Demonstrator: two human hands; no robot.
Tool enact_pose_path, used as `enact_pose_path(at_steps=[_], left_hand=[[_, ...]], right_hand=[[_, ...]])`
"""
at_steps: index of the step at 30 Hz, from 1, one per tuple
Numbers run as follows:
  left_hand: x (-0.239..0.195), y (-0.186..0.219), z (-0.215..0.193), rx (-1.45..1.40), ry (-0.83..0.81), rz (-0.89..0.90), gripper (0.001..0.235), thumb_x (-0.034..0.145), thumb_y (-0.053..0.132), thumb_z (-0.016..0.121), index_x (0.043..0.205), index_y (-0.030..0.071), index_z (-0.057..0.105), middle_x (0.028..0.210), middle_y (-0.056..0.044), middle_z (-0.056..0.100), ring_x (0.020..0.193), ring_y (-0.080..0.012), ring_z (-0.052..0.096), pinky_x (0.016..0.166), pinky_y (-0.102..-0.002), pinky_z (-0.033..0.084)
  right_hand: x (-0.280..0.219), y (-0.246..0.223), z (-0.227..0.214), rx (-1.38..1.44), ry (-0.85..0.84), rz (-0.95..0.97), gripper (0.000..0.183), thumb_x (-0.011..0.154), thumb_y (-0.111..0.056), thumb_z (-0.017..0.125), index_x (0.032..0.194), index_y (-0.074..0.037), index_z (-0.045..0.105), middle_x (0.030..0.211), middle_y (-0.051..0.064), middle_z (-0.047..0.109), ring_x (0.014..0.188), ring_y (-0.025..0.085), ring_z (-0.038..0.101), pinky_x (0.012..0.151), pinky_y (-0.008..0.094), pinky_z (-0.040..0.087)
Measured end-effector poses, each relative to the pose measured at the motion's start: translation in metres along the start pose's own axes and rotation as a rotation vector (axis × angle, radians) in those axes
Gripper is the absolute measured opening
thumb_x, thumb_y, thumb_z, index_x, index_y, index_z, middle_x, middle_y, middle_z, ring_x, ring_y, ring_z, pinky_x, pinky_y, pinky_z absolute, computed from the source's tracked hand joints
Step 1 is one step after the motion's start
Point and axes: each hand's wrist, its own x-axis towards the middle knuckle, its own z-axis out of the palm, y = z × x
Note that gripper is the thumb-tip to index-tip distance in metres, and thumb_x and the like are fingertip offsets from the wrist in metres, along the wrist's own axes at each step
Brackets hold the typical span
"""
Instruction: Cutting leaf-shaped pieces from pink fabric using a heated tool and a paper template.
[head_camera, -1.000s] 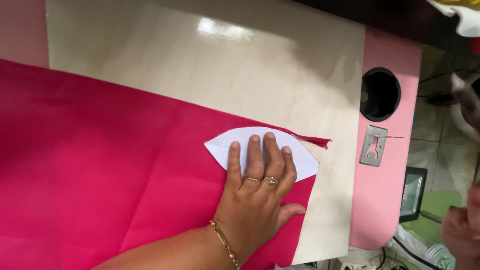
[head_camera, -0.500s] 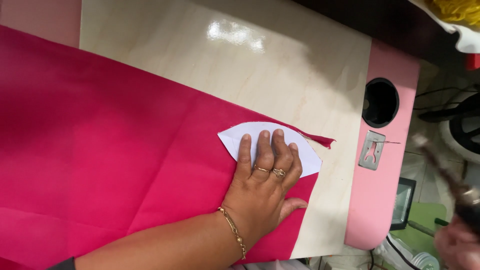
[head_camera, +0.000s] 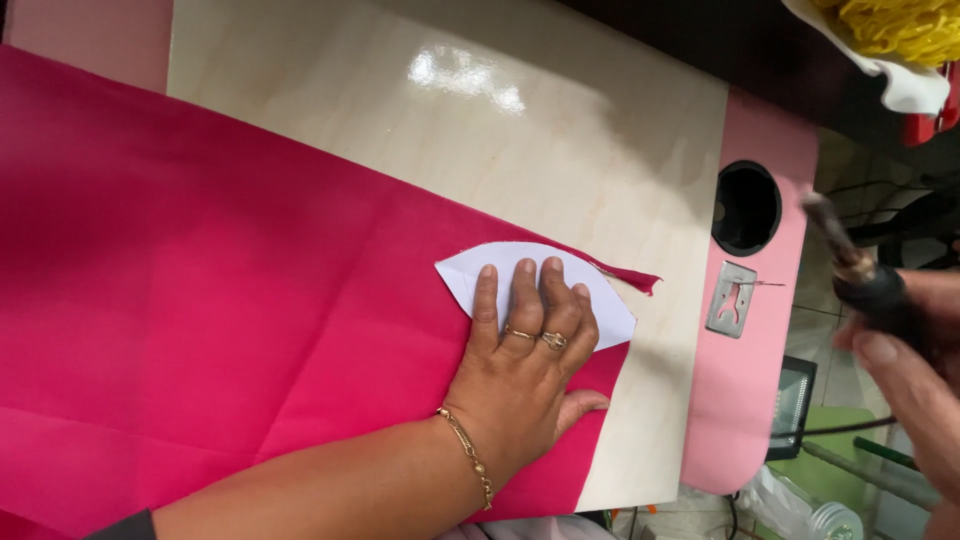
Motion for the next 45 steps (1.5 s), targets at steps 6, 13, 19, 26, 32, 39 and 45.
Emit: enact_pose_path(at_steps=[6, 13, 19, 26, 32, 39, 45], left_hand=[[0.001, 0.000, -0.002, -0.075, -0.051, -0.039, 0.094, 0.071, 0.083, 0.041, 0.135, 0.014, 0.042, 0.143, -0.015, 0.034, 0.133, -0.0347, 0.028, 0.104, -0.072, 0.020], [0.002, 0.004, 0.001, -0.118, -0.107, -0.047, 0.087, 0.072, 0.081, 0.038, 0.133, 0.019, 0.042, 0.143, -0.013, 0.030, 0.133, -0.0361, 0.023, 0.104, -0.073, 0.018], [0.003, 0.004, 0.001, -0.119, -0.156, -0.040, 0.087, 0.074, 0.081, 0.032, 0.140, 0.024, 0.033, 0.145, -0.014, 0.025, 0.135, -0.0363, 0.020, 0.104, -0.073, 0.016], [0.003, 0.005, 0.002, -0.143, -0.199, -0.020, 0.080, 0.077, 0.077, 0.029, 0.140, 0.029, 0.029, 0.147, -0.013, 0.023, 0.137, -0.0368, 0.018, 0.104, -0.073, 0.016], [0.003, 0.005, 0.002, -0.154, -0.197, -0.018, 0.079, 0.076, 0.077, 0.030, 0.138, 0.028, 0.032, 0.146, -0.012, 0.026, 0.137, -0.0355, 0.021, 0.104, -0.073, 0.016], [0.003, 0.006, 0.001, -0.131, -0.191, -0.029, 0.081, 0.076, 0.078, 0.030, 0.137, 0.027, 0.032, 0.146, -0.014, 0.025, 0.137, -0.0360, 0.020, 0.104, -0.072, 0.017], [0.004, 0.006, 0.002, -0.136, -0.190, -0.035, 0.081, 0.075, 0.079, 0.030, 0.138, 0.028, 0.031, 0.146, -0.013, 0.024, 0.137, -0.0357, 0.019, 0.104, -0.072, 0.016]], right_hand=[[0.047, -0.033, 0.021, -0.201, 0.049, -0.796, 0.037, 0.092, 0.011, 0.068, 0.124, 0.018, 0.051, 0.122, 0.033, 0.055, 0.117, 0.044, 0.055, 0.106, 0.047, 0.045], [0.071, -0.112, 0.059, -0.354, -0.042, -1.162, 0.005, 0.093, 0.004, 0.065, 0.097, 0.007, 0.066, 0.098, 0.024, 0.068, 0.073, 0.034, 0.060, 0.066, 0.041, 0.046], [0.077, -0.125, 0.074, -0.484, -0.031, -1.291, 0.014, 0.096, 0.005, 0.057, 0.096, -0.004, 0.068, 0.095, 0.010, 0.071, 0.070, 0.027, 0.059, 0.059, 0.035, 0.039], [0.089, -0.123, 0.085, -0.515, -0.015, -1.383, 0.022, 0.096, 0.002, 0.051, 0.094, -0.008, 0.070, 0.094, 0.006, 0.072, 0.075, 0.026, 0.062, 0.064, 0.034, 0.035], [0.093, -0.127, 0.087, -0.529, -0.050, -1.399, 0.018, 0.097, -0.005, 0.051, 0.095, -0.008, 0.068, 0.094, 0.006, 0.071, 0.075, 0.025, 0.061, 0.070, 0.036, 0.038], [0.097, -0.132, 0.091, -0.522, -0.057, -1.458, 0.012, 0.097, -0.007, 0.056, 0.097, -0.009, 0.068, 0.093, 0.007, 0.070, 0.072, 0.025, 0.060, 0.072, 0.037, 0.041], [0.099, -0.134, 0.091, -0.535, -0.065, -1.469, 0.012, 0.097, -0.008, 0.055, 0.096, -0.009, 0.067, 0.095, 0.007, 0.071, 0.074, 0.025, 0.061, 0.071, 0.037, 0.041]])
